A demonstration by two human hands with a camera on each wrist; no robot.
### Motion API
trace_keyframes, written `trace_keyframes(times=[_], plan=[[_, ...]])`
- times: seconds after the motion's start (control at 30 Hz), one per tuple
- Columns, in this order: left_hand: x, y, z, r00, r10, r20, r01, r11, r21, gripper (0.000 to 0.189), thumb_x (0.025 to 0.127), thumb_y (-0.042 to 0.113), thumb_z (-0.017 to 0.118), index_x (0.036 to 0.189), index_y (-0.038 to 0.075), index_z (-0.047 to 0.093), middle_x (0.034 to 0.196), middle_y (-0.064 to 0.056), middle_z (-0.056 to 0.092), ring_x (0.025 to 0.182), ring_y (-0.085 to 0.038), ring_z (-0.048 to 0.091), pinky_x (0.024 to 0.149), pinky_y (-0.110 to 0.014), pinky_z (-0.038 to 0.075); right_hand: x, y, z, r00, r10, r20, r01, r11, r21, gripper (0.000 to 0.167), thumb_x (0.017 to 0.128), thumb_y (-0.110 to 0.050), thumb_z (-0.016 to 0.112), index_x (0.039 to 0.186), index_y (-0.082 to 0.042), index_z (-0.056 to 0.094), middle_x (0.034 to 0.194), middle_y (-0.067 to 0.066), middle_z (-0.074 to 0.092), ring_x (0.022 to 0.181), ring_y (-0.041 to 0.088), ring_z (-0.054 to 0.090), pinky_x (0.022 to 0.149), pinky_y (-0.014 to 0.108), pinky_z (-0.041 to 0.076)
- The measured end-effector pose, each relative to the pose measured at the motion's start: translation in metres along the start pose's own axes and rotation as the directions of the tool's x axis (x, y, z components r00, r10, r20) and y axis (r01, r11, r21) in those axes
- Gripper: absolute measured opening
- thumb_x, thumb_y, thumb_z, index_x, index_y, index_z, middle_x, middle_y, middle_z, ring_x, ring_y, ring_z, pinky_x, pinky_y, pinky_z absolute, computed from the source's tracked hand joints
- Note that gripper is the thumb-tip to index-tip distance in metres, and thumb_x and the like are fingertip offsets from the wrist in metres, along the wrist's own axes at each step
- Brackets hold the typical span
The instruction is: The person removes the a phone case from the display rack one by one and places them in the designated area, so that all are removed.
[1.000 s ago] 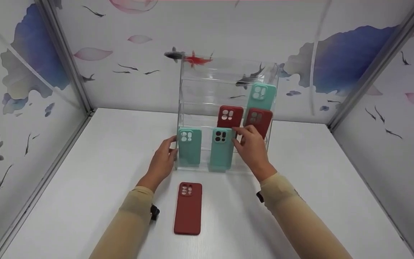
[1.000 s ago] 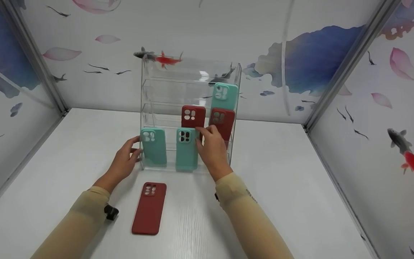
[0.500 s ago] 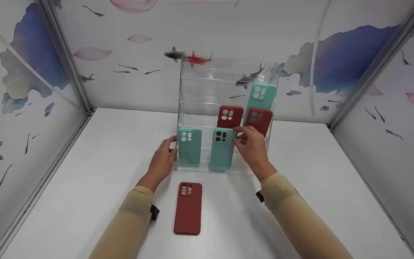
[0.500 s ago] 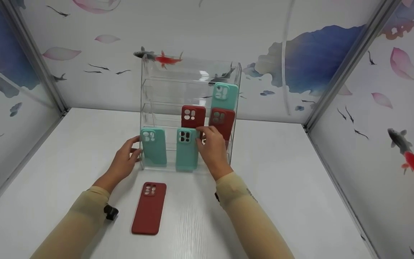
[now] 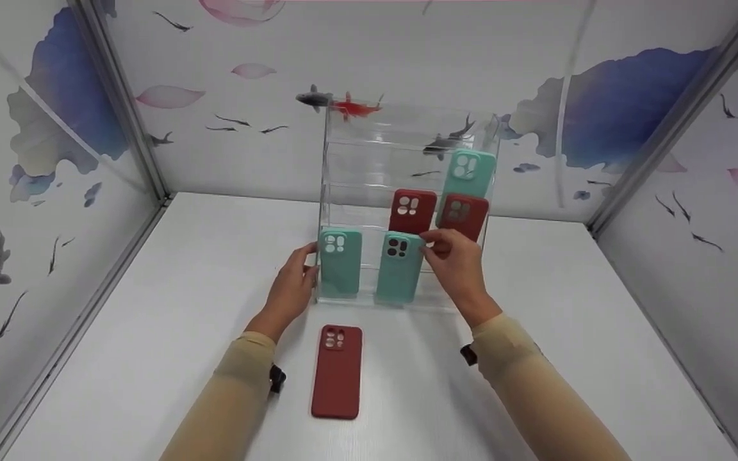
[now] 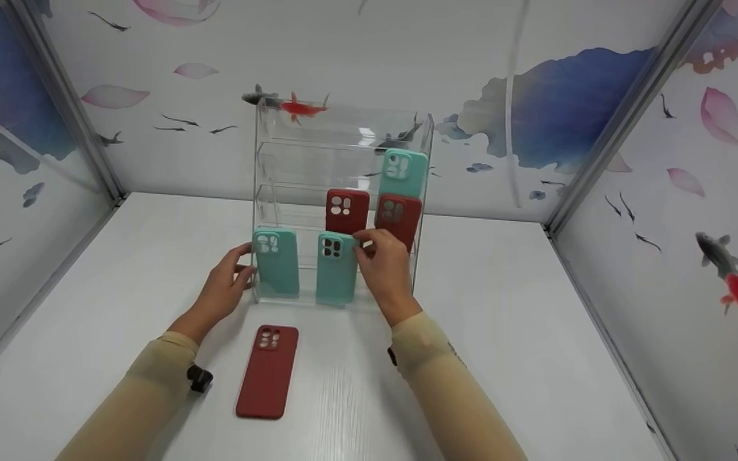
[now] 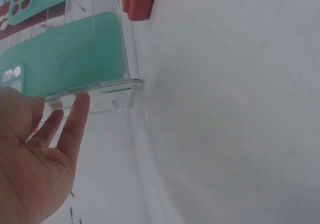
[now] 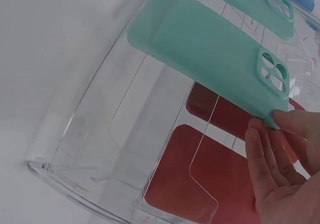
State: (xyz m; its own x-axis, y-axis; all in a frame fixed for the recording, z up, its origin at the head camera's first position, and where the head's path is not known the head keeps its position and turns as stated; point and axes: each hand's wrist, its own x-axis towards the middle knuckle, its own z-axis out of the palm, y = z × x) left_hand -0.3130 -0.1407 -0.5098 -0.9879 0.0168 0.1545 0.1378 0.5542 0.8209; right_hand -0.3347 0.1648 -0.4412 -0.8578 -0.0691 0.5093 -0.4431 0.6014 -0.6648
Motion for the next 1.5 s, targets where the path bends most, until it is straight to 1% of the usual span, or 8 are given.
trace_keyframes(times=[0.4,0.87,0.97,1.07,1.17,1.3,1.4,1.5], plan=[[-0.001,-0.001,-0.001,1.000,0.011,-0.005,-0.011,1.000,0.011,0.049,0.110,0.017,0.049,0.158,0.017,0.036,0.158,-0.003,0.045,0.122,-0.022,0.063,0.104,-0.038,0.054,-0.006,-0.011,-0.007,1.000,-0.012,0.023,0.011,0.999,0.052,0.020,0.091,-0.008,0.079,0.111,-0.011,0.077,0.106,0.009,0.077,0.087,0.018,0.073,0.087,0.038,0.063],[-0.002,-0.001,-0.002,1.000,0.002,0.003,-0.002,1.000,0.003,0.049,0.111,0.019,0.047,0.158,0.019,0.035,0.160,-0.002,0.043,0.123,-0.020,0.062,0.103,-0.038,0.054,-0.019,-0.033,-0.019,0.995,-0.097,-0.031,0.100,0.991,0.093,0.022,0.093,-0.010,0.078,0.114,-0.015,0.077,0.105,0.003,0.075,0.089,0.014,0.074,0.086,0.036,0.063],[-0.002,0.000,0.000,1.000,0.000,0.001,0.000,1.000,0.005,0.049,0.111,0.018,0.049,0.158,0.018,0.036,0.160,-0.002,0.043,0.123,-0.020,0.063,0.103,-0.038,0.054,-0.025,-0.032,-0.021,0.998,-0.064,0.012,0.062,0.993,0.099,0.022,0.093,-0.010,0.077,0.115,-0.015,0.077,0.105,0.003,0.075,0.089,0.017,0.074,0.086,0.037,0.063],[-0.003,0.000,0.000,1.000,0.004,-0.009,-0.004,1.000,0.011,0.049,0.110,0.018,0.049,0.158,0.018,0.036,0.159,-0.002,0.044,0.123,-0.021,0.063,0.103,-0.038,0.054,-0.029,-0.028,-0.023,0.995,0.030,0.094,-0.041,0.992,0.117,0.023,0.094,-0.010,0.076,0.116,-0.016,0.078,0.108,0.004,0.076,0.091,0.020,0.075,0.087,0.039,0.063],[-0.003,-0.001,0.001,1.000,0.009,-0.008,-0.008,1.000,0.019,0.049,0.111,0.018,0.048,0.158,0.018,0.035,0.159,-0.002,0.044,0.124,-0.021,0.063,0.104,-0.038,0.054,-0.030,-0.022,-0.025,0.969,0.141,0.203,-0.171,0.976,0.136,0.023,0.094,-0.009,0.076,0.116,-0.015,0.078,0.112,0.007,0.076,0.092,0.025,0.075,0.087,0.040,0.063],[-0.003,0.000,0.000,1.000,0.005,0.001,-0.005,1.000,0.015,0.049,0.111,0.017,0.048,0.158,0.018,0.035,0.160,-0.002,0.043,0.123,-0.021,0.063,0.104,-0.038,0.054,-0.030,-0.012,-0.026,0.909,0.231,0.347,-0.294,0.946,0.140,0.025,0.093,-0.009,0.076,0.118,-0.010,0.077,0.115,0.013,0.075,0.090,0.029,0.076,0.084,0.037,0.063],[-0.004,0.001,-0.001,1.000,-0.005,0.007,0.005,1.000,0.010,0.050,0.111,0.017,0.048,0.158,0.018,0.035,0.160,-0.002,0.043,0.123,-0.021,0.063,0.105,-0.038,0.054,-0.032,-0.004,-0.025,0.867,0.252,0.430,-0.337,0.932,0.133,0.026,0.093,-0.010,0.075,0.119,-0.007,0.077,0.116,0.015,0.074,0.089,0.027,0.076,0.082,0.035,0.063],[-0.004,0.001,0.000,1.000,-0.006,0.010,0.006,1.000,0.009,0.050,0.111,0.017,0.047,0.159,0.019,0.034,0.160,-0.001,0.042,0.123,-0.020,0.062,0.105,-0.039,0.053,-0.036,0.002,-0.023,0.837,0.251,0.486,-0.346,0.931,0.117,0.027,0.093,-0.010,0.075,0.119,-0.007,0.077,0.113,0.015,0.074,0.088,0.024,0.077,0.081,0.035,0.064]])
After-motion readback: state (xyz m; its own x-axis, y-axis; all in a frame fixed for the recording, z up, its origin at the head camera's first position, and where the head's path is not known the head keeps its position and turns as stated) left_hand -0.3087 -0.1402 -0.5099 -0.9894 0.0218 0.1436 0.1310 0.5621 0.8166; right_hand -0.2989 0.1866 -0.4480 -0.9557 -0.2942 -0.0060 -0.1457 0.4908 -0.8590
